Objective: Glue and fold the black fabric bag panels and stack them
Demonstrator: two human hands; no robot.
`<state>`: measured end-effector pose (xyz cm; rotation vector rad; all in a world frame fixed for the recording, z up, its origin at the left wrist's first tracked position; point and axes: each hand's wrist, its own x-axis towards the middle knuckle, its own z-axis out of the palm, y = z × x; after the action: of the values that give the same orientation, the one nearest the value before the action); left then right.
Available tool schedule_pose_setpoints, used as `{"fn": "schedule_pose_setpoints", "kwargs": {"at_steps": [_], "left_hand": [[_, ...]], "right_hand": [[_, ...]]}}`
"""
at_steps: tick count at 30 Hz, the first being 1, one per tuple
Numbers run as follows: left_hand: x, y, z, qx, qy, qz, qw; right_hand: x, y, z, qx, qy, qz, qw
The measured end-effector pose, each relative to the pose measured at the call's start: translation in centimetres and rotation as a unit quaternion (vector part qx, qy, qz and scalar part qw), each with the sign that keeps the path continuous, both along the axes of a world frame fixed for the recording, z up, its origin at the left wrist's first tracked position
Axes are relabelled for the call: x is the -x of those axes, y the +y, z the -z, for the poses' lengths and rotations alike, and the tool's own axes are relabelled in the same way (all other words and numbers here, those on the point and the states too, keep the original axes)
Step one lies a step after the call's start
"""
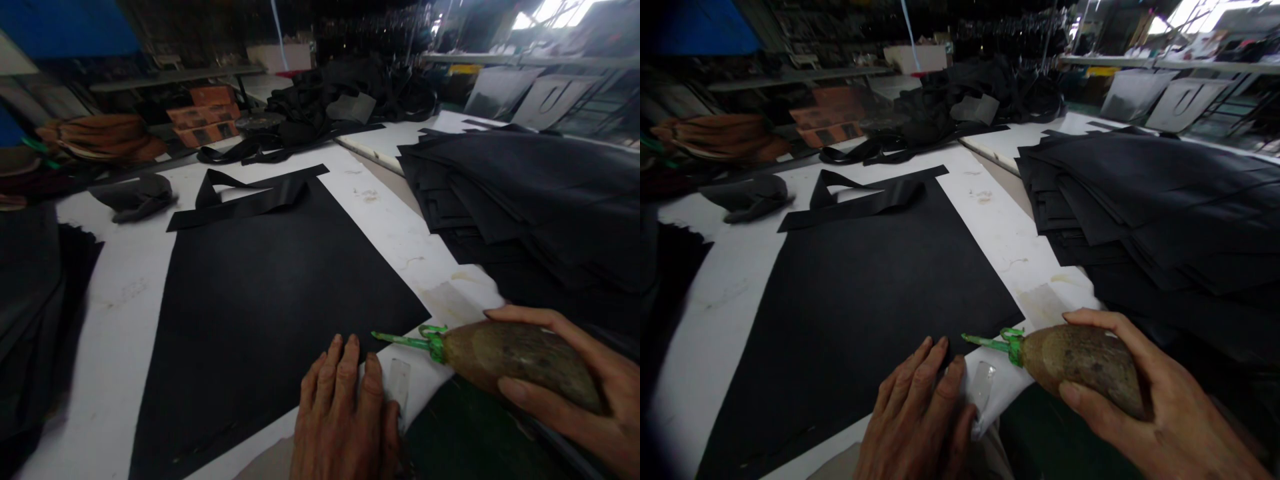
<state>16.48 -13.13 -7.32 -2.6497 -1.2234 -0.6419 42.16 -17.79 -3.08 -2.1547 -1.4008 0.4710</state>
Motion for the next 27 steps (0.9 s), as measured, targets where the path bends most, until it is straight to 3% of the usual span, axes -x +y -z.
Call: {"fn": "schedule_pose_setpoints", "kwargs": {"at_steps": [15, 27], "left_hand": [[0.4, 0.1, 0.4, -0.002, 0.016, 0.009, 1.0], [0.3, 0.3, 0.3, -0.008, 0.015, 0.013, 1.0]], "right_hand": [[-0.4, 0.3, -0.3, 0.01, 0.014, 0.019, 1.0], [-1.2, 0.4, -0.4, 0.024, 0.062, 0.084, 0.994]]}}
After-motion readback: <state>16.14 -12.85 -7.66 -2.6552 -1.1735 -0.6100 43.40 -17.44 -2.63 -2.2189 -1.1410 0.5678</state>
